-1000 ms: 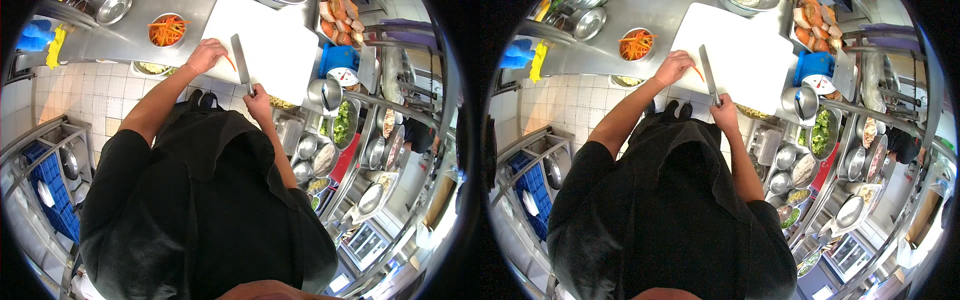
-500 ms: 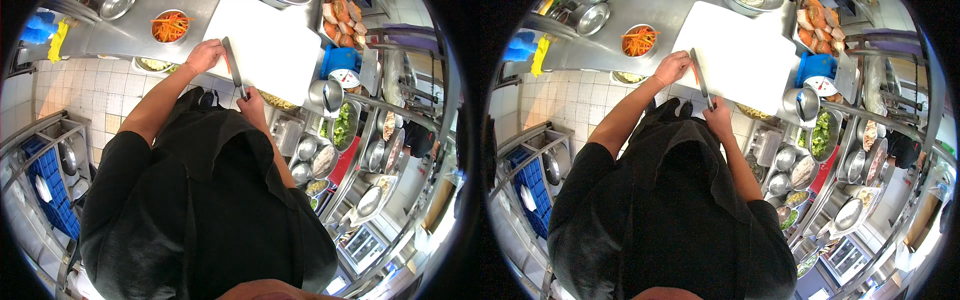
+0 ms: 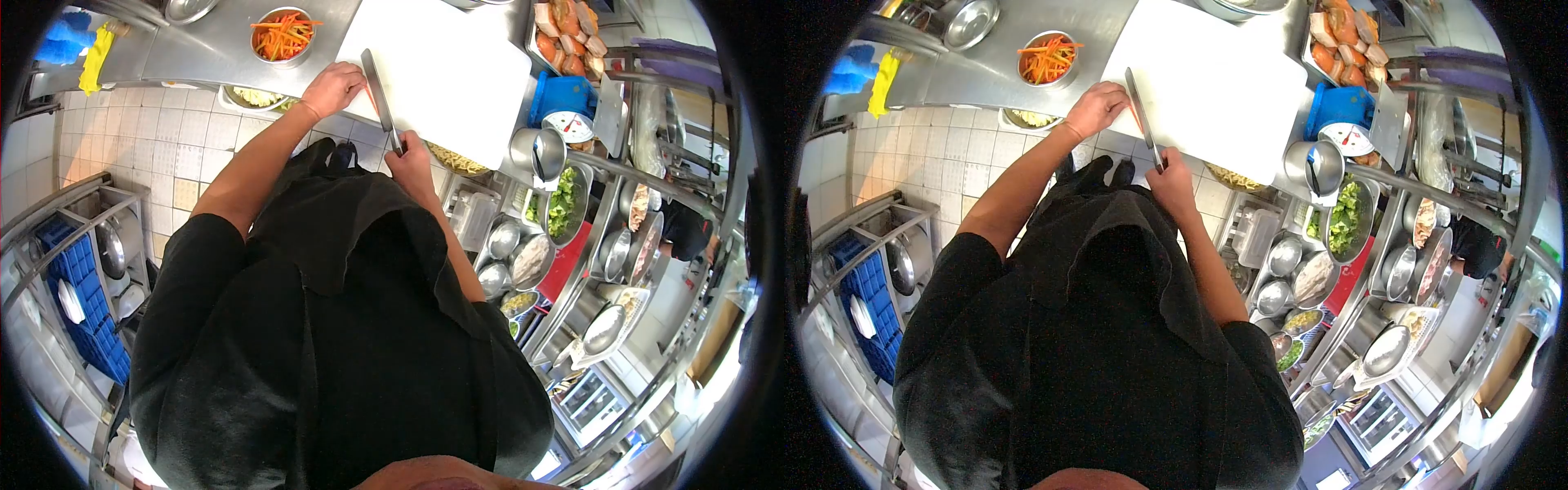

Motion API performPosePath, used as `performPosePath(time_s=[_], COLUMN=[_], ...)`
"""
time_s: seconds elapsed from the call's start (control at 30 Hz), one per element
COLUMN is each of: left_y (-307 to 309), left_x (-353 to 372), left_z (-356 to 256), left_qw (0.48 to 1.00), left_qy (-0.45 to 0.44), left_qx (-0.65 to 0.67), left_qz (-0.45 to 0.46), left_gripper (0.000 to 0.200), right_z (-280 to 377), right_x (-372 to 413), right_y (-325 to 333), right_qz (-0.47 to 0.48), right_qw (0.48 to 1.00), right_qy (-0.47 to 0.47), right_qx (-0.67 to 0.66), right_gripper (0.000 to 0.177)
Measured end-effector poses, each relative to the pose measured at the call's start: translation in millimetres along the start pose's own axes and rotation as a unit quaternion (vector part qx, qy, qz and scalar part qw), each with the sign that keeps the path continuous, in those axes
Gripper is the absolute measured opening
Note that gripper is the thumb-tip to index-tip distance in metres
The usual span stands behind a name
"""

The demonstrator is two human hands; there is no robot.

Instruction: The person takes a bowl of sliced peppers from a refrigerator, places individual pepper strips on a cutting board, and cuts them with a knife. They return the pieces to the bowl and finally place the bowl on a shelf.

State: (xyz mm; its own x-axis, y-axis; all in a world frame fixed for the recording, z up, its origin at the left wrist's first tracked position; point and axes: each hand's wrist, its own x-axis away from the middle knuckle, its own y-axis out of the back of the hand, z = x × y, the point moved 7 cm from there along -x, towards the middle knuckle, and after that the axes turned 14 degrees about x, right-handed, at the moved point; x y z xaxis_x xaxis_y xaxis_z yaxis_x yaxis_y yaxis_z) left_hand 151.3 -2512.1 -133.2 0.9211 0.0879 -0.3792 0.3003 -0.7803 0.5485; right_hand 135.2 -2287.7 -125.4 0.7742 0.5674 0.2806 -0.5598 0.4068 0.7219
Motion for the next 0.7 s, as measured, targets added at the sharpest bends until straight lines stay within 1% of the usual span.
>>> performPosePath(time_s=[0.1, 0.23, 0.33, 0.43, 0.7], left_y=[-0.8, -1.9, -2.5, -2.5, -6.1], left_x=[4.0, 6.0, 6.5, 7.7, 10.0], left_z=[1.1, 0.1, -1.8, -3.1, -0.4], left_qw=[1.0, 1.0, 0.999, 0.999, 0.999], left_qy=[-0.006, 0.001, -0.006, -0.012, -0.011], left_qx=[-0.007, -0.013, -0.022, -0.025, -0.047], left_qz=[-0.022, -0.019, -0.023, -0.029, -0.015], left_gripper=[0.007, 0.011, 0.012, 0.014, 0.013], right_z=[6.7, 3.5, 8.5, 14.4, 17.6], right_x=[-1.7, -8.8, -10.5, -10.7, -11.6], right_y=[2.3, -2.3, -4.2, -1.1, 0.4], right_qz=[0.011, 0.019, 0.041, 0.011, 0.016], right_qw=[1.0, 1.0, 0.998, 1.0, 1.0], right_qy=[0.003, -0.005, -0.021, 0.014, 0.025], right_qx=[-0.001, 0.009, -0.034, -0.014, 0.003], right_gripper=[0.023, 0.025, 0.026, 0.027, 0.025])
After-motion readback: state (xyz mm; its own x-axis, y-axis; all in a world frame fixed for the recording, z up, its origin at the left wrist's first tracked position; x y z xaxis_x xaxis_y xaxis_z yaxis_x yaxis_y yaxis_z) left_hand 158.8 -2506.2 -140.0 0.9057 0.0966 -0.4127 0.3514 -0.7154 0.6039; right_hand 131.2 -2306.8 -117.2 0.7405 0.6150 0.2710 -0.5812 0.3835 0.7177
